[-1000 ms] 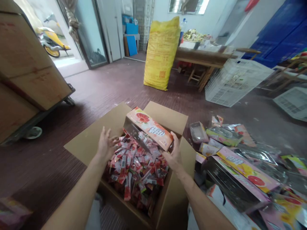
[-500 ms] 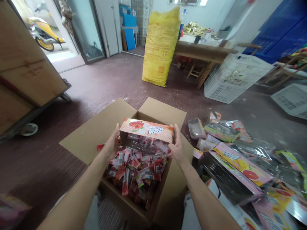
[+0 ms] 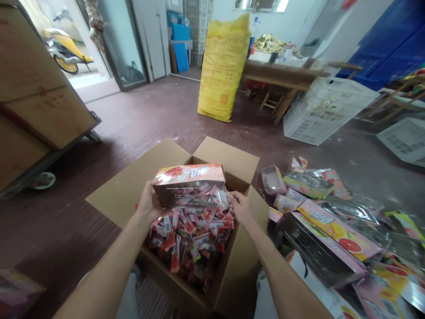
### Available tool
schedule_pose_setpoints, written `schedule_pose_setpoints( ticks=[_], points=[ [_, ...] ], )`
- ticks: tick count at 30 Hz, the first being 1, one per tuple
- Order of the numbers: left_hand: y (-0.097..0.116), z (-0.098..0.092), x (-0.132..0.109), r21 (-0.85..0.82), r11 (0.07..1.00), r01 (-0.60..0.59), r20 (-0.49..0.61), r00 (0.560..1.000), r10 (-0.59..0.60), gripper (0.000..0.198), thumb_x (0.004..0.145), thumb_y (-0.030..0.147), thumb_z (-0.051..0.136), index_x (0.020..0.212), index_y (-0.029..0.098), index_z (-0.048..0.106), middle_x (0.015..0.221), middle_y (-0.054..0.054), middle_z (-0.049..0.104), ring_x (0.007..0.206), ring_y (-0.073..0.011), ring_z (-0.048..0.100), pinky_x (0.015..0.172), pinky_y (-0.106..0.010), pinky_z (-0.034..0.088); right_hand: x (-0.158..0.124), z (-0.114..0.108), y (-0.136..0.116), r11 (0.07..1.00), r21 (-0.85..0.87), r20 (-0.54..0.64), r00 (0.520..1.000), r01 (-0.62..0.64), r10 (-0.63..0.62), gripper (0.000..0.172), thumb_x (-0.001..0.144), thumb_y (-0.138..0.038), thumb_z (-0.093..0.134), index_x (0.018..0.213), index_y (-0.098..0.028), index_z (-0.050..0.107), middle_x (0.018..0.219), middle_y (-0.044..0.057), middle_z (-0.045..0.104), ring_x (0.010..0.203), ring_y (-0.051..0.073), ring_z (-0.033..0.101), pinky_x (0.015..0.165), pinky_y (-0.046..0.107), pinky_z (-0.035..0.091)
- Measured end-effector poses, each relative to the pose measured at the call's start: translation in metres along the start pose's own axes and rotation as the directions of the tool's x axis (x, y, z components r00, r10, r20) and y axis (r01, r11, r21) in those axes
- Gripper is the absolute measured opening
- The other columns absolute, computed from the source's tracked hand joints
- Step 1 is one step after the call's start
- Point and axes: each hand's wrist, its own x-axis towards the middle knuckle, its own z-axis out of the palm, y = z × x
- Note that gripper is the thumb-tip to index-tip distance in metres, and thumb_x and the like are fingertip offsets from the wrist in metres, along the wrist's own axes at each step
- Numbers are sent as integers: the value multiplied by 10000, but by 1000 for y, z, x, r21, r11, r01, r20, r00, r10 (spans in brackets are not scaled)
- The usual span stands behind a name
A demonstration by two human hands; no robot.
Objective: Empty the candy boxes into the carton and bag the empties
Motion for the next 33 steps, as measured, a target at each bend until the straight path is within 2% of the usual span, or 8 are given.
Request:
schedule_pose_setpoints(
  ticks=[5,12,14,19,21,24,28,33],
  points=[
    [5,2,-9,-7,999,-36,-55,998,36,230,717,424,548,755,201,589,603,-27,581,502,-195,566,441,-305,496,-2,-7,-8,996,-88,-116,993,-17,7,526,770,-716,491,669,-214,613,614,29,619,607,197,533,601,303,401],
    [4,-6,-12,13,999,-45,-56,997,45,187,734,383,560,721,198,591,525,-16,534,456,-180,517,412,-265,453,-12,8,-3,984,-173,-205,979,-37,1,564,773,-734,433,690,-213,631,674,74,660,657,218,553,638,313,402],
    [7,-13,-13,-2,999,-53,-78,996,52,188,735,369,556,748,190,612,524,-21,551,459,-181,523,425,-266,461,-8,-2,7,963,-250,-263,964,-103,35,566,762,-719,403,689,-210,639,679,87,655,651,221,537,623,318,380],
    [14,-38,-16,-51,988,-148,-102,985,142,268,762,390,526,872,184,660,602,-25,642,497,-189,568,441,-269,470,11,-46,44,852,-389,-515,850,-351,115,507,808,-583,359,723,-183,658,694,132,648,624,223,472,597,338,334],
    [13,-43,-17,-60,994,-88,-4,996,88,340,785,440,511,916,172,674,632,-47,669,550,-216,613,492,-311,524,11,-40,53,846,-435,-421,900,-309,113,464,838,-524,366,741,-187,669,746,137,669,669,232,515,641,348,383],
    [10,-43,-18,-135,991,14,213,977,16,502,823,546,463,1055,159,684,776,-109,736,731,-289,700,645,-423,597,-3,1,54,885,-464,-185,980,-23,-71,429,872,-467,393,896,-181,712,956,152,705,896,273,608,820,400,475],
    [9,-39,-16,-204,974,99,358,934,-20,646,842,646,424,1192,150,647,957,-166,760,955,-353,718,807,-520,592,-30,59,40,810,-456,62,921,370,-385,382,946,-436,466,1147,-195,682,1188,147,661,1151,289,578,982,461,484],
    [11,-44,-6,-250,961,123,434,901,-2,708,812,697,457,1242,153,598,1106,-190,739,1123,-395,669,927,-618,538,-63,94,13,671,-518,402,843,531,-357,619,950,-541,558,1463,-200,495,1528,196,426,1438,364,350,1112,566,391]
  ],
)
